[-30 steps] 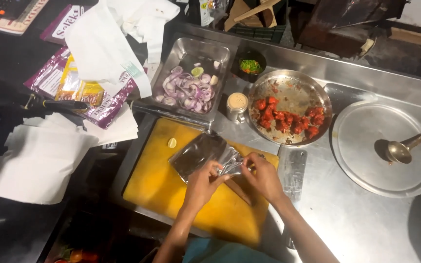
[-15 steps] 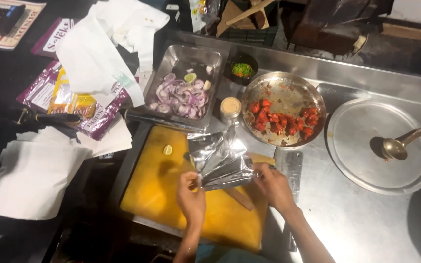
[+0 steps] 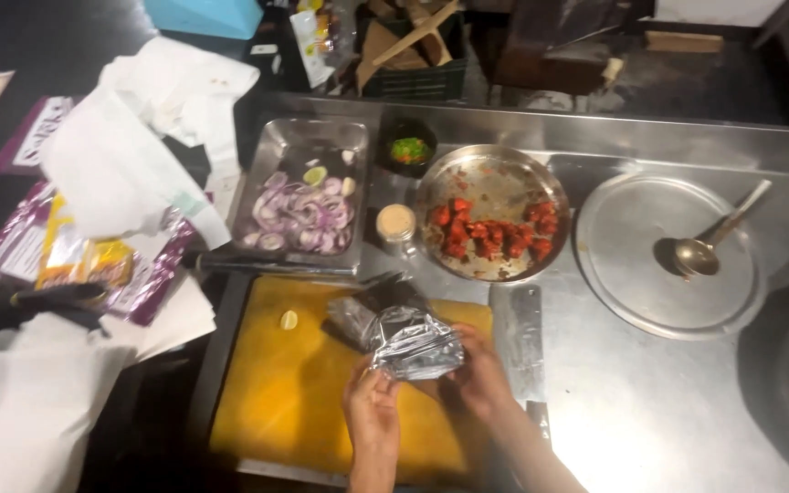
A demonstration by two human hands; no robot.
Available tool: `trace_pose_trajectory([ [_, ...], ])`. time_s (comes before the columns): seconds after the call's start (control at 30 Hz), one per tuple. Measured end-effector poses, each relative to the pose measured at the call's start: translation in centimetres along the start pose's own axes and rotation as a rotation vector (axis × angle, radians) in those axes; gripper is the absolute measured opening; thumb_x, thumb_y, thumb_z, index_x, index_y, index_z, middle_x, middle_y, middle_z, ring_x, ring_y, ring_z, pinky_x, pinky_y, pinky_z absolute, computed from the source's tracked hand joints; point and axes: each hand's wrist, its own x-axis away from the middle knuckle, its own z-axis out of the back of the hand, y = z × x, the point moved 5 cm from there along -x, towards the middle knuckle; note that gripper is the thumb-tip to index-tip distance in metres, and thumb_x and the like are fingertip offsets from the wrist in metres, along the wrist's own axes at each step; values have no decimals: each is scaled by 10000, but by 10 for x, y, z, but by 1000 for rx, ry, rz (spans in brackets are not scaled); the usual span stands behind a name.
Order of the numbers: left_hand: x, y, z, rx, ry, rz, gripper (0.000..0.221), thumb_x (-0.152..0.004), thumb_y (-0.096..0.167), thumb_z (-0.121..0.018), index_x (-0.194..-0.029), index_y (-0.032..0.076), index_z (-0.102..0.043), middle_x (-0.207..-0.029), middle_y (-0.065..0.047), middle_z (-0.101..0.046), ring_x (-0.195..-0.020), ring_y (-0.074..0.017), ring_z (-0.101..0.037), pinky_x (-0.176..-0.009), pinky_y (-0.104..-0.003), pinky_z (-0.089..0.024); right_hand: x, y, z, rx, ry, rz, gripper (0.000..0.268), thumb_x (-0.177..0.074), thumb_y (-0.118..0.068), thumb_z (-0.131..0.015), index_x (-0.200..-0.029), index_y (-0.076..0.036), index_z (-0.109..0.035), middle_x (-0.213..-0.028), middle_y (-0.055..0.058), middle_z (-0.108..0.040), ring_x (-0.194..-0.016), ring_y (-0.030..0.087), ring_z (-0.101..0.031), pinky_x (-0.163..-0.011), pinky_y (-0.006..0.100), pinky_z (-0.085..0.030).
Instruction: Packaging cooked chicken and garnishes into foil and paper for a customer order.
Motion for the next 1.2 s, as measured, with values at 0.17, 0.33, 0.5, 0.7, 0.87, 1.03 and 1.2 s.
trace_pose_trajectory([
  [0.17,-18,-20,0,-194,105,-43,233,-879,106,-652,-1081,-6,-684,-1043,-109,-718,-946,-200,-675,-850,-351,-527,-17,-5,-8,-23,-44,-54,244,-960,-198,-520,-1130,-62,-631,-1045,77,-689,-924,184,-676,-821,373,-549],
  [0.33,-32,1,1,-349,141,-148,194,-956,109,-694,-1005,-79,-695,-951,-101,-706,-828,-167,-627,-756,-319,-486,-6,-28,-31,-55,84,-204,197,-948,-236,-576,-1087,-103,-619,-1007,42,-697,-894,188,-662,-797,370,-511],
  [0.5,-9,38,-55,45,-6,81,161,-954,155,-699,-1059,37,-666,-992,-75,-709,-870,-181,-682,-808,-343,-527,-21,-23,-7,-128,61,-118,188,-976,-239,-617,-1099,-102,-654,-1011,78,-665,-889,209,-647,-778,381,-522],
  [0.7,17,20,-74,-144,10,162,308,-930,250,-628,-1137,36,-707,-1147,-76,-748,-1051,-166,-695,-979,-377,-538,60,-92,-52,892,178,962,79,-1052,-112,-599,-1125,-82,-601,-1149,71,-633,-1077,220,-683,-946,366,-577],
  [0.87,20,19,-83,-113,-155,132,306,-983,237,-612,-1160,4,-699,-1139,-77,-727,-1030,-166,-655,-948,-367,-503,120,-100,-109,1420,0,1252,276,-797,-15,-728,-1056,-85,-665,-1059,89,-708,-1005,312,-675,-830,379,-558],
  [1.03,15,16,-70,-143,-189,131,323,-977,253,-623,-1148,-12,-693,-1097,-70,-724,-1002,-156,-646,-921,-351,-506,72,-69,-78,1487,-247,1118,354,-830,-27,-728,-1170,-116,-690,-1119,89,-770,-1073,307,-705,-888,382,-573],
  [1.2,2,17,-60,-495,-79,242,403,-917,291,-707,-1184,-11,-721,-1015,-48,-701,-938,-133,-622,-858,-298,-483,21,-47,-86,1629,-674,870,476,-754,-185,-807,-1185,-42,-661,-1079,207,-706,-1000,439,-634,-881,520,-520],
])
